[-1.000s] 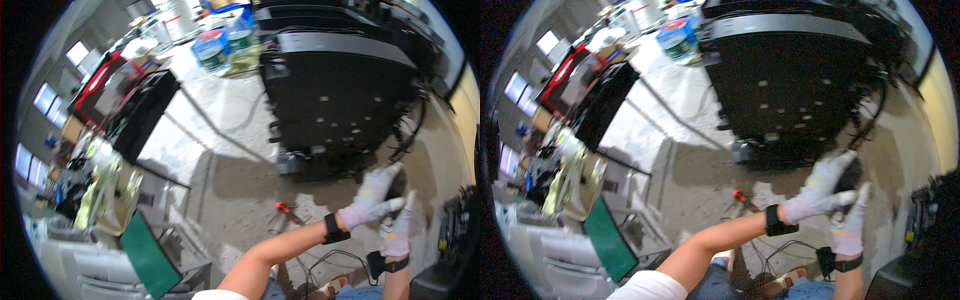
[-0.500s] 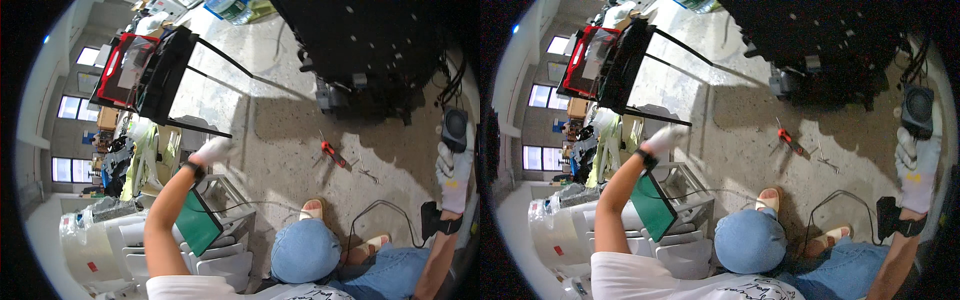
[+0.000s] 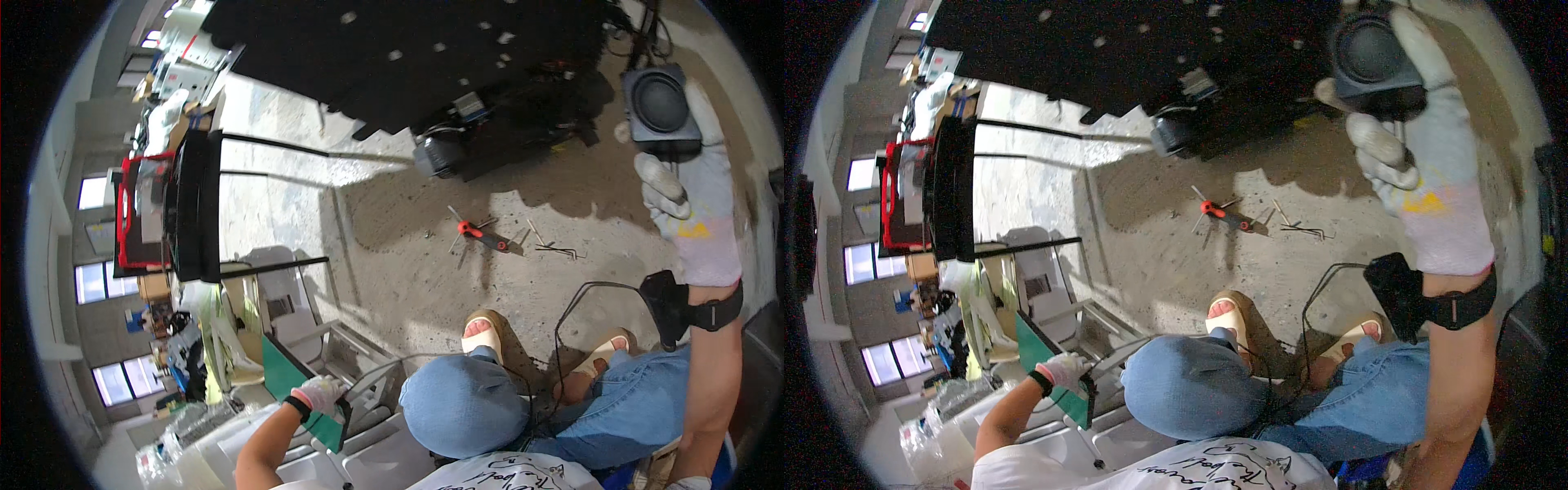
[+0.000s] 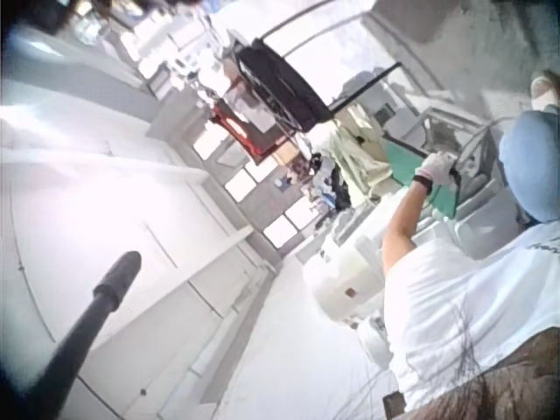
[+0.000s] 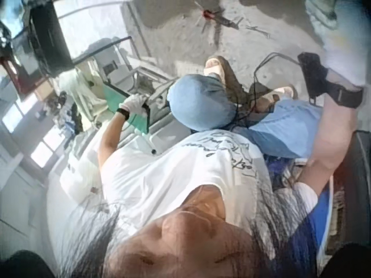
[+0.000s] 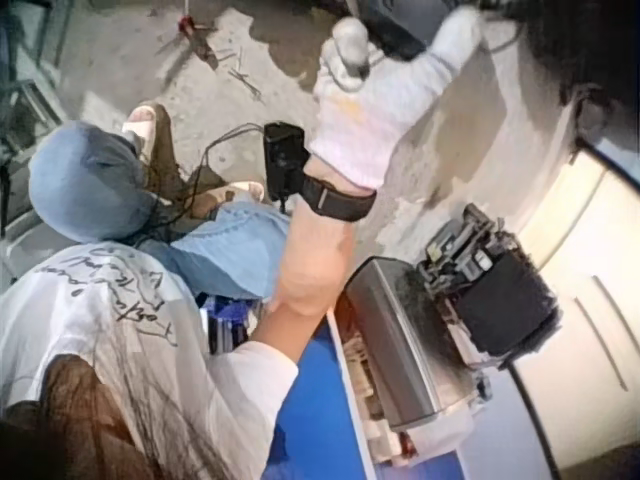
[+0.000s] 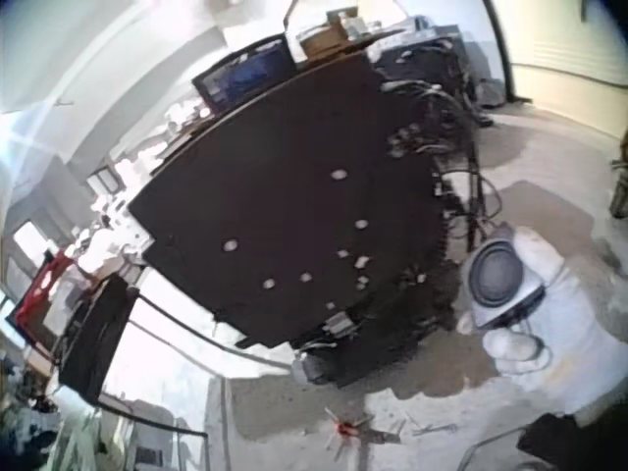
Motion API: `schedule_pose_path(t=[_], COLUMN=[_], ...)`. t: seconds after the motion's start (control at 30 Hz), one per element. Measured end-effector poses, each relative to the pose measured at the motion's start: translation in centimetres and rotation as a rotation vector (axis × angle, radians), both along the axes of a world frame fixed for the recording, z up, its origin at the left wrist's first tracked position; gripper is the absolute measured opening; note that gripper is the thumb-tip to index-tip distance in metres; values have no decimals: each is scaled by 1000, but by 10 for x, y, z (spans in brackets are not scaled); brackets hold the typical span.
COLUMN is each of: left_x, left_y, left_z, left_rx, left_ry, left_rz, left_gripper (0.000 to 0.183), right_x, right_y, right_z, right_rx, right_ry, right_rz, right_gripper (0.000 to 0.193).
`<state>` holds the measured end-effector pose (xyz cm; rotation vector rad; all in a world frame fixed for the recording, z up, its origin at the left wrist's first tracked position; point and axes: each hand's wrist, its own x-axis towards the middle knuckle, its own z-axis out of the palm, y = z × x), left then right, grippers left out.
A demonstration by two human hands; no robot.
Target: Connecting internal wires and installing a component onto an electromechanical robotic base using a screwdriver.
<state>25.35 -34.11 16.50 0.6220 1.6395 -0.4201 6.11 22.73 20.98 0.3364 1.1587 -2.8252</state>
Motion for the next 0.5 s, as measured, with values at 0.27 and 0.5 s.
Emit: schedule_pose_path(t=[0.27,0.5], left_x=[0,9], left_y=[76,146], left_z=[-28,-23], left_rx=[161,572], left_ry=[-104,-166], left_rz=[121,334], left_gripper=[55,53], right_x=[-4,-21], right_y=[30,23], right_z=[24,-2], right_rx=[30,41], right_ry=[-71,-252], right_rz=[-157,-179], right_gripper=[31,34])
